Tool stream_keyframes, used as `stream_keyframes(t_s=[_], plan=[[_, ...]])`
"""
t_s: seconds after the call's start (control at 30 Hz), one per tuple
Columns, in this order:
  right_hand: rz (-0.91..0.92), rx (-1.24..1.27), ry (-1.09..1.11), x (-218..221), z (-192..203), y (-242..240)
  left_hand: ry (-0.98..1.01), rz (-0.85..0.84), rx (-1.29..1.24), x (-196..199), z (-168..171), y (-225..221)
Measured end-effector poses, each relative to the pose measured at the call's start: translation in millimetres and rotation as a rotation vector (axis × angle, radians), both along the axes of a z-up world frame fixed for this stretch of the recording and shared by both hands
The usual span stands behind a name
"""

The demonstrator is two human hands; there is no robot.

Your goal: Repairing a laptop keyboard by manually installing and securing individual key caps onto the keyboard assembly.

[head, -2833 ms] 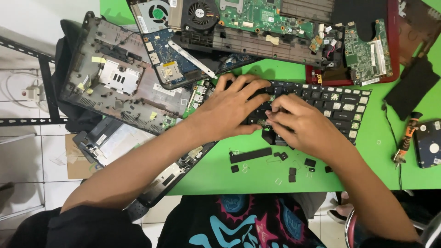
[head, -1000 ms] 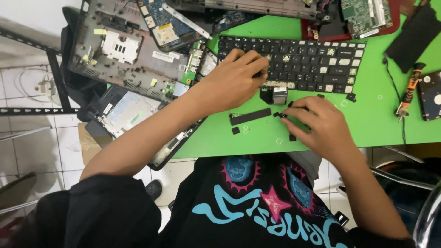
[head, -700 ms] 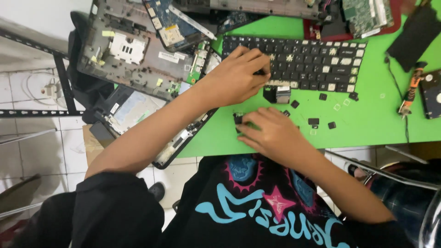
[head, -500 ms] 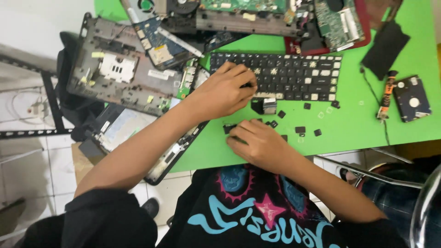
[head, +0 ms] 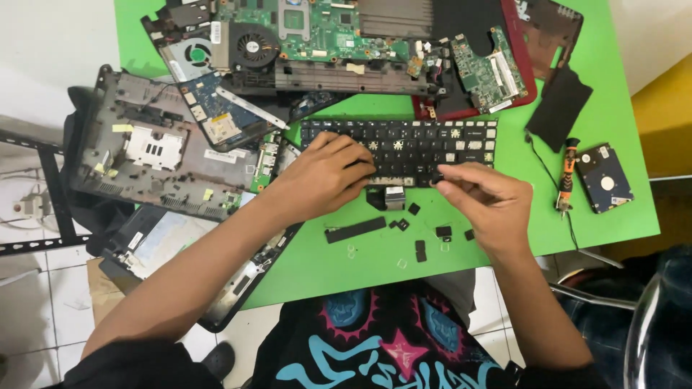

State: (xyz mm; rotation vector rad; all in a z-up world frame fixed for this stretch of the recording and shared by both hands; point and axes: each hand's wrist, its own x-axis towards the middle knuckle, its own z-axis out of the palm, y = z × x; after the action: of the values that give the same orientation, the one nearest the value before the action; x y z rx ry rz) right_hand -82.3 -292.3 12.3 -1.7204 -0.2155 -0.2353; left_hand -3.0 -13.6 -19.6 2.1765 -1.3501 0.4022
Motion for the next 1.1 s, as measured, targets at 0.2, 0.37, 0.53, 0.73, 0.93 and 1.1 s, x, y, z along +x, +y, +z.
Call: stream_keyframes(t_s=[0.2,0.37,0.53,0.73,0.93,1.1], plan=[[0.078,-0.017,-0.048,5,-8,-9,0.044,0.002,0.009,0,8,0],[0.036,-0.129,-0.114,12,-13,-22,0.043,-0.005,0.018,-1,10,0],[0.000,-0.296,-0.057,25,-18,-49,0.048,-0.009,0.010,-1,11,1],[0.020,-0.391,-0.048,41,-26,-55,0.041,-0.002,0.019,0,9,0],[-0.003,-0.700,-0.389,49,-46,-50,0.047,0.006,0.011,0,9,0],[-0.062,-0.738,-0.408,44,-49,-47,0.032,0.016,0.016,0,7,-2]])
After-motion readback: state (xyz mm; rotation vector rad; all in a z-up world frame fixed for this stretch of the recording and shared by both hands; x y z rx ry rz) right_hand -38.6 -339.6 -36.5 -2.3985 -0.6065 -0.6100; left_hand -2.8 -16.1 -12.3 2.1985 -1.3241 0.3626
